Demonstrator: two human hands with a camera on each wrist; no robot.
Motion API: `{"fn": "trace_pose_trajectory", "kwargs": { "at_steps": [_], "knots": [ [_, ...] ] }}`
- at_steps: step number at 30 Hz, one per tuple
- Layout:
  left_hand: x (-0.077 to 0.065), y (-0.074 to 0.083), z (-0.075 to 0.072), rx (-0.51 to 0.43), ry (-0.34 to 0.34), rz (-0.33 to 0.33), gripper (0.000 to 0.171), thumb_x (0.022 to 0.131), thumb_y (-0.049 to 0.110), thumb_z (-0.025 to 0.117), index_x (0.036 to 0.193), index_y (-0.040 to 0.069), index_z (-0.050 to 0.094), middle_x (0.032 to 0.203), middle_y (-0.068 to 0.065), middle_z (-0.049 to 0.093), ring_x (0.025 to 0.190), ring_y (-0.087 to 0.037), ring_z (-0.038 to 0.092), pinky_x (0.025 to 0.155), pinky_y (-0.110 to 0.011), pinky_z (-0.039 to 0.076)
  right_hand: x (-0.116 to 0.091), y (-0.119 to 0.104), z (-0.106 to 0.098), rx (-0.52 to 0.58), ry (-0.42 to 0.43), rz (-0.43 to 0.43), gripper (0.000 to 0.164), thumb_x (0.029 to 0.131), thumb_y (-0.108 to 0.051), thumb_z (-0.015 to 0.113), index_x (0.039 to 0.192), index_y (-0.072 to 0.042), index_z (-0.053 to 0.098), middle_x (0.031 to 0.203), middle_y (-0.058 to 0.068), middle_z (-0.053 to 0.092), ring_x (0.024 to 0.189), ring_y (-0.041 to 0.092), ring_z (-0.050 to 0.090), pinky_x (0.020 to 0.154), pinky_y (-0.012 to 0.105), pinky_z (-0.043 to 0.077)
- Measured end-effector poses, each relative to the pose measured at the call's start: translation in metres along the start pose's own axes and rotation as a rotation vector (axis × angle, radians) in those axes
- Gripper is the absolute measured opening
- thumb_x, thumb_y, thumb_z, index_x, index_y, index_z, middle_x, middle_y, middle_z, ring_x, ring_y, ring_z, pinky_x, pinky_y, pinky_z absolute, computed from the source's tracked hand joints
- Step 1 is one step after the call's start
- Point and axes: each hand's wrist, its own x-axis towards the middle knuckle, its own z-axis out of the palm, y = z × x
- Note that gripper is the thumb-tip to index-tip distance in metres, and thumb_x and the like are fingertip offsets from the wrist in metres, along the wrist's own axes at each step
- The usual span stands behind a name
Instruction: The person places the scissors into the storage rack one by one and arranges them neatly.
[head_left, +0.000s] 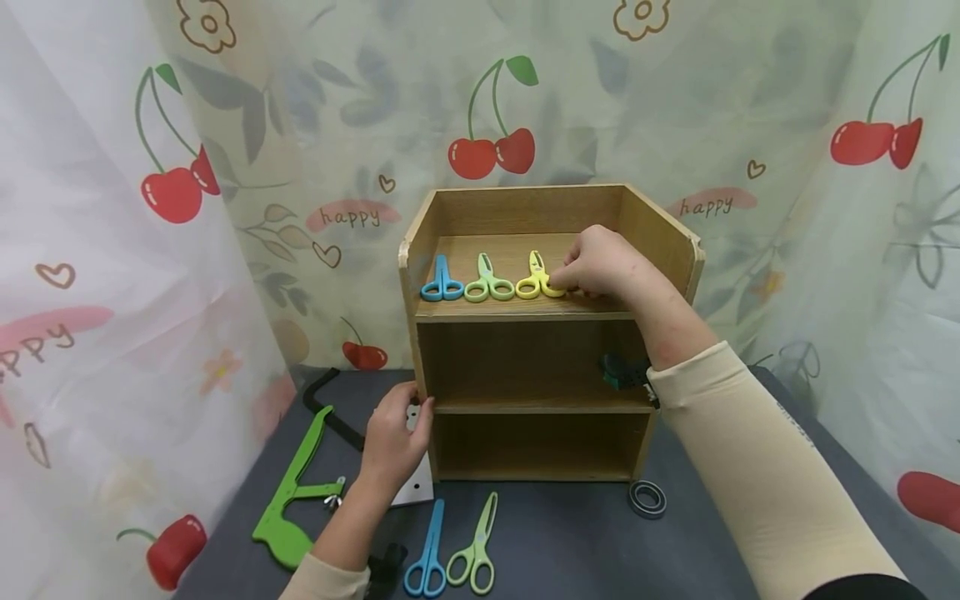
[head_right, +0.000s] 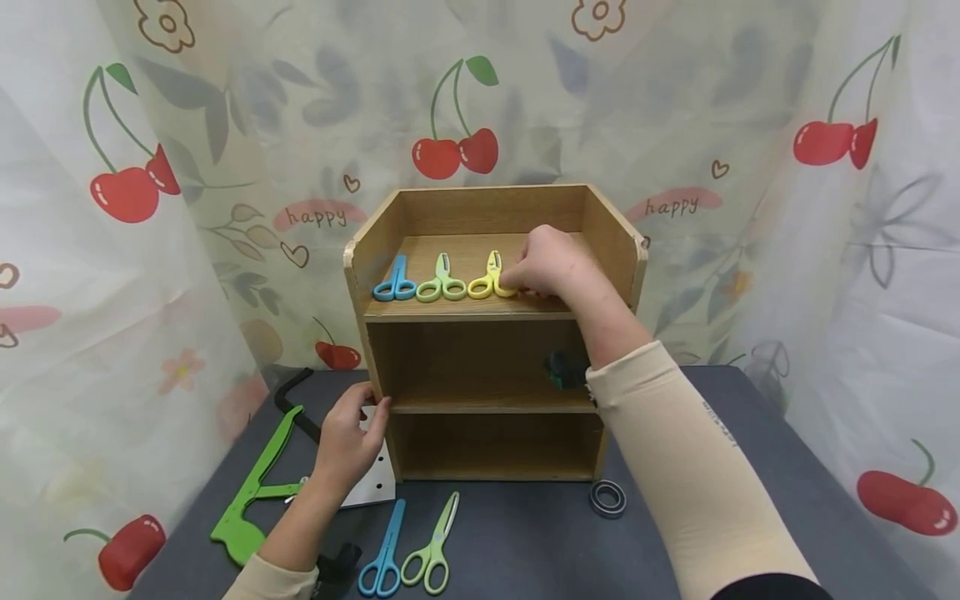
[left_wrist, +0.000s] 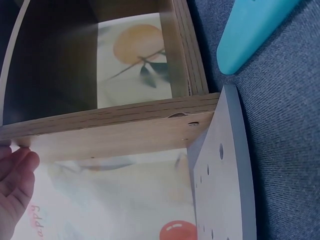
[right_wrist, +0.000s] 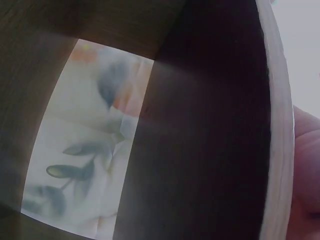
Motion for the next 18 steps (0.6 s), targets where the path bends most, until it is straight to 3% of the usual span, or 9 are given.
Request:
{"fn": "trace_pose_trajectory", "kwargs": {
  "at_steps": [6, 12, 18],
  "knots": [
    [0.0, 0.001, 0.0, 0.003, -0.001, 0.002, 0.018, 0.095, 0.01, 0.072, 0.109, 0.0, 0.066, 0.101, -0.012, 0.068, 0.089, -0.027, 0.067, 0.073, -0.042, 0.057, -0.006, -0.003, 0.002, -0.043, 0.039, 0.001, 0.026, 0.082, -0.018, 0.069, 0.059, -0.009, 0.064, 0.051, -0.003, 0.049, 0.046, 0.01, 0.04, 0.048, 0.026, 0.03],
    [0.0, 0.002, 0.0, 0.003, 0.003, 0.005, 0.018, 0.095, 0.01, 0.072, 0.109, 0.0, 0.067, 0.101, -0.013, 0.068, 0.089, -0.026, 0.067, 0.074, -0.043, 0.057, -0.018, -0.005, -0.001, -0.001, 0.09, 0.044, 0.019, 0.083, -0.025, 0.071, 0.084, -0.007, 0.078, 0.061, -0.002, 0.059, 0.053, 0.013, 0.047, 0.053, 0.029, 0.038],
    [0.0, 0.0, 0.0, 0.001, 0.001, 0.009, 0.018, 0.096, 0.01, 0.072, 0.109, 0.0, 0.066, 0.101, -0.013, 0.068, 0.088, -0.028, 0.067, 0.074, -0.044, 0.057, -0.032, -0.008, -0.001, 0.056, 0.105, 0.044, 0.026, 0.087, -0.024, 0.069, 0.101, -0.005, 0.078, 0.076, 0.002, 0.065, 0.059, 0.016, 0.052, 0.056, 0.03, 0.044]
  ]
}}
